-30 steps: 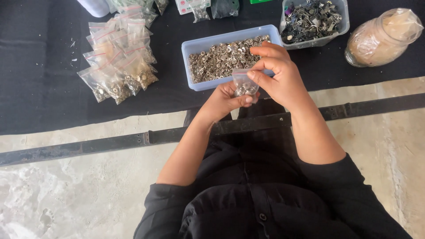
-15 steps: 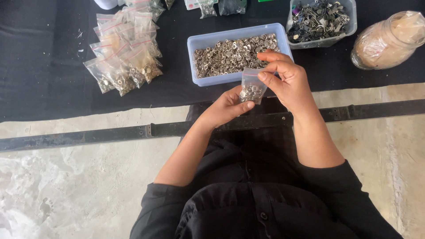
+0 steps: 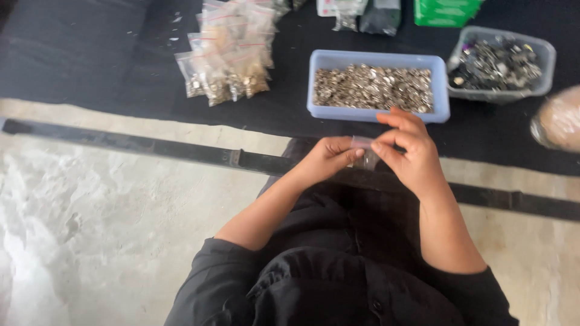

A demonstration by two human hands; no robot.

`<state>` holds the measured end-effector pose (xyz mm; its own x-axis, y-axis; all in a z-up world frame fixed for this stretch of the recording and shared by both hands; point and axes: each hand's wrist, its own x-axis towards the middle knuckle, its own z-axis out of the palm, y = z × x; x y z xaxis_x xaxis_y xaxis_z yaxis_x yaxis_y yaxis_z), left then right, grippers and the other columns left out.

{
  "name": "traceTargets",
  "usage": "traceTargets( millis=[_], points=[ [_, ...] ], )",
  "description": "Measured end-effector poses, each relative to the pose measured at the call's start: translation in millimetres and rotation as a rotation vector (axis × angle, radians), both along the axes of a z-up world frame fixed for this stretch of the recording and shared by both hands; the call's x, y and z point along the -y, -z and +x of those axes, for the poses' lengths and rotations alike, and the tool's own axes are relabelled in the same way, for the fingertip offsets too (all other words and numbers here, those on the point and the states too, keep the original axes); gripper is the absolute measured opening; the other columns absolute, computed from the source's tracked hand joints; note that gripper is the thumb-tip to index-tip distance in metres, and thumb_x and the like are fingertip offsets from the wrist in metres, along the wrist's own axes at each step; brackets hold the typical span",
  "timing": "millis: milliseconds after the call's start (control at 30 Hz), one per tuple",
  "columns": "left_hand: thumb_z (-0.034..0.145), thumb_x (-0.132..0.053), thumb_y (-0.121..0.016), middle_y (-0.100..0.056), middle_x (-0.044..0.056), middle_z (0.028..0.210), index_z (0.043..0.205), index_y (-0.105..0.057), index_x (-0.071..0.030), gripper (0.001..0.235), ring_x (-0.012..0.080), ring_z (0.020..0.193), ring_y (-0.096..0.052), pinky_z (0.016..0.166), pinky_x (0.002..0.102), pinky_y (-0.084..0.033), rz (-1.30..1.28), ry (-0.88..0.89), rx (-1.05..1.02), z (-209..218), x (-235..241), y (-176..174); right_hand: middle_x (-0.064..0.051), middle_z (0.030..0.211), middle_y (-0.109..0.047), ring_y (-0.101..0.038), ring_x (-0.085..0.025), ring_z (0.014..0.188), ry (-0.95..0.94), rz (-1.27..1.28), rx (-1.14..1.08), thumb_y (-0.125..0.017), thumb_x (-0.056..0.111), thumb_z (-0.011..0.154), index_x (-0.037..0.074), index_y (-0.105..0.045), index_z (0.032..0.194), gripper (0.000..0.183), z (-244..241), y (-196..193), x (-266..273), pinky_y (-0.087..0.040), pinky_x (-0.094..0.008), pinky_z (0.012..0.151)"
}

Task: The person is sorting small metal fasteners and placing them into small plastic zip-lock bags.

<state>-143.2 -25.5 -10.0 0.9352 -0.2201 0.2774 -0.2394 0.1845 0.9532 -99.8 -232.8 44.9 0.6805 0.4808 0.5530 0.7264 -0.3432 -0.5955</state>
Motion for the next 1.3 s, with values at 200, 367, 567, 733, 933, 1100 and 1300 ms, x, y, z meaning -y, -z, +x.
traceTargets(
  millis=[200, 367, 567, 733, 933, 1100, 1300],
  points=[
    [0.103, -0.016, -0.069, -0.076, 0.013, 0.089, 0.108, -0.078, -0.004, 0.016, 0.0139, 0.089, -0.065, 0.082, 0.04, -0.056, 0.162, -0.208, -0.009, -32, -60, -6, -0.013, 0.137, -0.066, -0.057, -0.036, 0.132, 0.098, -0.028, 0.055, -0.077, 0.018, 0.099, 0.009, -0.075, 0.12, 0.023, 5, 39, 27, -0.046, -0.049, 0.112],
    [0.103, -0.025, -0.065, -0.075, 0.008, 0.102, 0.113, -0.074, -0.008, 0.022, 0.018, 0.091, -0.07, 0.086, 0.038, -0.06, 0.075, -0.506, -0.089, -41, -161, -25, -0.024, 0.139, -0.062, -0.056, -0.04, 0.129, 0.278, -0.059, 0.128, -0.071, 0.005, 0.105, -0.003, -0.07, 0.126, 0.023, 4, 84, 61, -0.047, -0.05, 0.109],
    [0.101, -0.013, -0.056, -0.075, 0.006, 0.095, 0.109, -0.07, -0.009, 0.017, 0.0147, 0.084, -0.074, 0.083, 0.028, -0.064, 0.089, -0.94, -0.288, -24, -274, -25, -0.025, 0.135, -0.065, -0.06, -0.039, 0.125, 0.351, 0.005, 0.103, -0.064, -0.002, 0.107, -0.007, -0.071, 0.121, 0.016, -2, 93, 70, -0.047, -0.049, 0.112],
    [0.096, -0.025, -0.051, -0.071, -0.006, 0.115, 0.111, -0.075, -0.021, 0.029, 0.008, 0.103, -0.06, 0.092, 0.024, -0.046, 0.28, -1.036, -0.577, 1, -319, -2, -0.022, 0.139, -0.063, -0.06, -0.033, 0.128, 0.351, 0.028, -0.061, -0.063, 0.001, 0.108, -0.004, -0.071, 0.123, 0.018, -4, 90, 69, -0.054, -0.046, 0.106],
    [0.094, -0.012, -0.049, -0.07, 0.0, 0.097, 0.09, -0.069, -0.015, 0.02, 0.0108, 0.091, -0.062, 0.082, 0.021, -0.048, -0.063, -0.934, -0.393, 20, -329, 19, -0.023, 0.137, -0.063, -0.061, -0.032, 0.126, 0.339, 0.05, -0.086, -0.064, -0.002, 0.108, -0.004, -0.071, 0.122, 0.016, -4, 91, 69, -0.054, -0.044, 0.107],
    [0.102, -0.042, -0.053, -0.006, 0.012, 0.174, 0.166, -0.007, -0.018, 0.081, 0.0263, 0.161, -0.011, 0.128, 0.04, -0.013, -0.153, -0.934, -0.369, 4, -319, 20, -0.027, 0.132, -0.064, -0.063, -0.035, 0.124, 0.306, 0.089, -0.109, -0.062, -0.007, 0.108, -0.01, -0.069, 0.12, 0.015, -5, 85, 67, -0.057, -0.044, 0.104],
    [0.102, -0.05, -0.041, -0.024, 0.018, 0.17, 0.165, -0.005, -0.02, 0.078, 0.0344, 0.155, -0.034, 0.125, 0.047, -0.03, -0.275, -0.97, -0.395, -17, -284, 26, -0.026, 0.131, -0.064, -0.064, -0.033, 0.122, 0.302, 0.14, -0.151, -0.061, -0.007, 0.109, -0.01, -0.069, 0.119, 0.014, -3, 87, 67, -0.056, -0.042, 0.103]
  ],
)
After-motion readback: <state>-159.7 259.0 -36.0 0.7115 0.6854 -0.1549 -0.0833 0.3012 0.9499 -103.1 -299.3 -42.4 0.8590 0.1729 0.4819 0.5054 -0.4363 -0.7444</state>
